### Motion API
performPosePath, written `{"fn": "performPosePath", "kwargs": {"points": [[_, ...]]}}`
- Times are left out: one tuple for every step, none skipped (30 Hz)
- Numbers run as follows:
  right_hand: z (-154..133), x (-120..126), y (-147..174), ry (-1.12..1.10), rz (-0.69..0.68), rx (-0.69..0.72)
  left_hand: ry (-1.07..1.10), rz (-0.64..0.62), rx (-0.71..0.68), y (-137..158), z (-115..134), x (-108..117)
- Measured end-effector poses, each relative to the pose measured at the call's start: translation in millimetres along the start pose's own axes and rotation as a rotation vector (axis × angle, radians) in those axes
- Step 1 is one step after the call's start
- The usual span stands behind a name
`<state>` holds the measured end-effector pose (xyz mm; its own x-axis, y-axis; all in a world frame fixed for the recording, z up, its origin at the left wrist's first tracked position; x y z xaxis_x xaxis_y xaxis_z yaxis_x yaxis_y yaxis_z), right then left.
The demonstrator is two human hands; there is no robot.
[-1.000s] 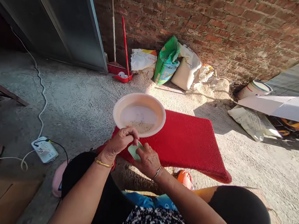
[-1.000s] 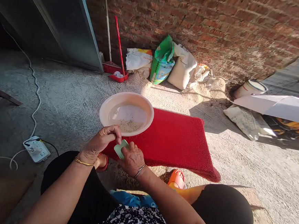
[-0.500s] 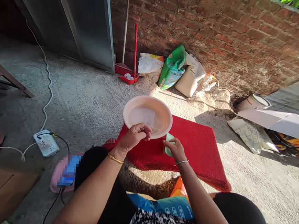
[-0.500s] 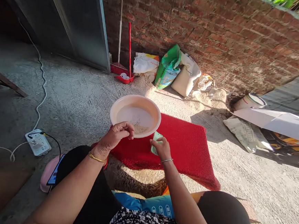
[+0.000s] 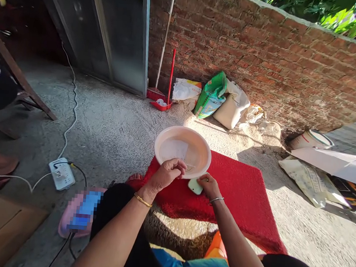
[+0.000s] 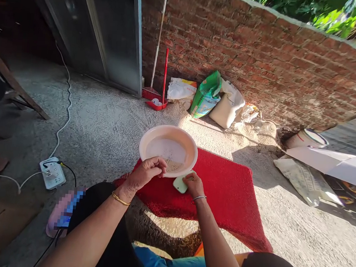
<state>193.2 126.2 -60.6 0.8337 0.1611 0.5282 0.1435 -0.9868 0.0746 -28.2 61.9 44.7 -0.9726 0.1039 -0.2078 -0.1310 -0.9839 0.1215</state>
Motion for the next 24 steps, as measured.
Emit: {"fn": "performPosePath", "kwargs": {"points": [[5,7,0,-0.031,0.008,-0.009,-0.010,0.004,0.004,-1,-1,0],[12,17,2,-0.057,0.021,-0.026,-0.019,0.008,0.004,-1,-1,-1],[20,30,5,-0.072,0.041,-0.047,-0.027,0.012,0.002,-1,-2,-1],[29,46,9,-0.073,0.061,-0.067,-0.036,0.016,-0.003,-2,-2,-1],[37,63,14,-0.061,0.083,-0.091,-0.045,0.019,-0.009,-2,-2,-1],[44,80,20,-0.042,0.105,-0.118,-0.052,0.022,-0.015,-2,-2,-1],[48,95,26,-0.023,0.121,-0.145,-0.056,0.023,-0.017,-2,-2,-1],[50,106,32,-0.013,0.131,-0.168,-0.058,0.024,-0.016,-2,-2,0],[48,112,37,-0.017,0.129,-0.185,-0.057,0.026,-0.012,-2,-2,0],[44,111,40,-0.037,0.110,-0.190,-0.057,0.030,-0.005,-2,-3,1],[37,103,42,-0.071,0.083,-0.181,-0.058,0.036,0.001,-2,-3,1],[28,91,43,-0.112,0.047,-0.164,-0.060,0.043,0.005,-2,-3,1],[19,74,41,-0.152,0.012,-0.138,-0.065,0.051,0.004,-2,-3,2],[11,56,37,-0.186,-0.017,-0.109,-0.076,0.058,0.002,-1,-2,2],[3,38,32,-0.212,-0.040,-0.082,-0.089,0.064,0.000,-2,-1,2],[-2,22,27,-0.231,-0.057,-0.062,-0.101,0.069,0.000,-2,-1,1],[-6,10,22,-0.242,-0.069,-0.048,-0.112,0.075,0.003,-3,0,1],[-9,3,18,-0.237,-0.075,-0.042,-0.119,0.079,0.011,-3,1,2],[-9,3,16,-0.210,-0.071,-0.033,-0.120,0.082,0.020,-5,1,2],[-9,9,16,-0.156,-0.053,-0.015,-0.118,0.085,0.029,-6,1,3],[-7,22,21,-0.073,-0.024,0.017,-0.115,0.086,0.033,-7,1,3],[-5,40,29,0.038,0.004,0.060,-0.115,0.086,0.029,-8,2,4],[-1,61,40,0.171,0.017,0.102,-0.118,0.085,0.016,-8,2,4],[4,83,55,0.319,0.003,0.124,-0.126,0.081,-0.003,-7,3,3]]}}
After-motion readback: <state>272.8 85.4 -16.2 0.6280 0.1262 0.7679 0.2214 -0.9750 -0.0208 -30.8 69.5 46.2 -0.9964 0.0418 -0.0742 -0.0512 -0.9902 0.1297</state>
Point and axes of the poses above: each hand's wrist, its own y-axis away from the middle knuckle, its own x-axis out of the back of the hand, z = x × y, the point moved 3 cm from there along -y, towards the middle knuckle, and after that the axes turned 9 degrees about x, right-handed, at the moved point
